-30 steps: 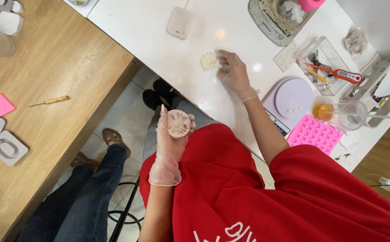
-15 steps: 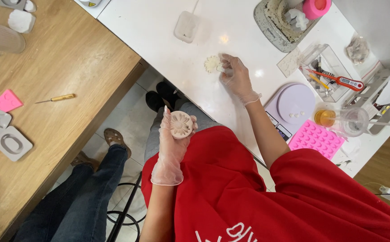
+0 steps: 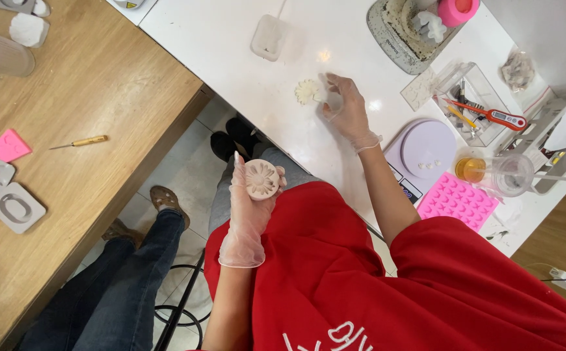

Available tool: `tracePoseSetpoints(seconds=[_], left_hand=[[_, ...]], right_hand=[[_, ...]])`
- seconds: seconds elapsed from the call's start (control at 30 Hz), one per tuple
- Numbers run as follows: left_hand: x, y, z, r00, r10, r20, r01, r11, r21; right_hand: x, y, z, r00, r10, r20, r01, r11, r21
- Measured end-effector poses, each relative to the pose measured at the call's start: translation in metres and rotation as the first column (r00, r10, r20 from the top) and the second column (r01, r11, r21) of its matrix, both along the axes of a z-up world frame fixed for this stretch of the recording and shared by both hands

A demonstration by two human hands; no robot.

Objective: Unmolding decorative wax objects from silicone molds.

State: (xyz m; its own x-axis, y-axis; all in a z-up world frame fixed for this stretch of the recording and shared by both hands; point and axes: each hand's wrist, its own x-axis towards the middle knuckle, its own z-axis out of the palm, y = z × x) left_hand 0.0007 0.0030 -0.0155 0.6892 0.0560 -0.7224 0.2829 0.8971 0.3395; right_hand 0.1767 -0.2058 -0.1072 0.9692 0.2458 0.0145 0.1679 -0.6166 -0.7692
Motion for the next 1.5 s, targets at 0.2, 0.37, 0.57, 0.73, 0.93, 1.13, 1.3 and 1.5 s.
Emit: tracePoseSetpoints(seconds=[0.2, 0.37, 0.57, 0.73, 0.93, 1.13, 1.3, 1.5], left_hand=[[0.018, -0.001, 0.019, 0.992, 0.015, 0.122, -0.018, 1.000, 0.021], [0.029, 0.001, 0.025, 0.959, -0.021, 0.281, 0.007, 0.999, 0.053], [0.023, 0.002, 0.041, 0.901, -0.048, 0.432, -0.009, 0.991, 0.130], [0.020, 0.015, 0.082, 0.837, -0.087, 0.540, -0.062, 0.966, 0.252], [0.015, 0.014, 0.146, 0.818, 0.117, 0.564, -0.446, 0.747, 0.493], [0.003, 0.004, 0.185, 0.801, 0.355, 0.483, -0.597, 0.549, 0.586], [-0.013, 0.016, 0.181, 0.739, 0.253, 0.624, -0.666, 0.410, 0.623], [-0.019, 0.024, 0.182, 0.710, 0.264, 0.653, -0.700, 0.359, 0.617]], right_hand=[[-0.027, 0.020, 0.085, 0.987, -0.138, 0.087, 0.119, 0.973, 0.197], [-0.060, 0.040, 0.130, 0.980, 0.017, 0.196, -0.084, 0.936, 0.341], [-0.090, 0.066, 0.174, 0.951, 0.137, 0.276, -0.249, 0.870, 0.426], [-0.102, 0.088, 0.216, 0.897, 0.112, 0.428, -0.281, 0.891, 0.356], [-0.119, 0.124, 0.255, 0.733, 0.166, 0.659, -0.336, 0.932, 0.139], [-0.133, 0.149, 0.267, 0.679, 0.165, 0.715, -0.326, 0.941, 0.093], [-0.143, 0.154, 0.274, 0.653, 0.190, 0.733, -0.359, 0.930, 0.078], [-0.145, 0.156, 0.272, 0.625, 0.260, 0.736, -0.427, 0.903, 0.043]])
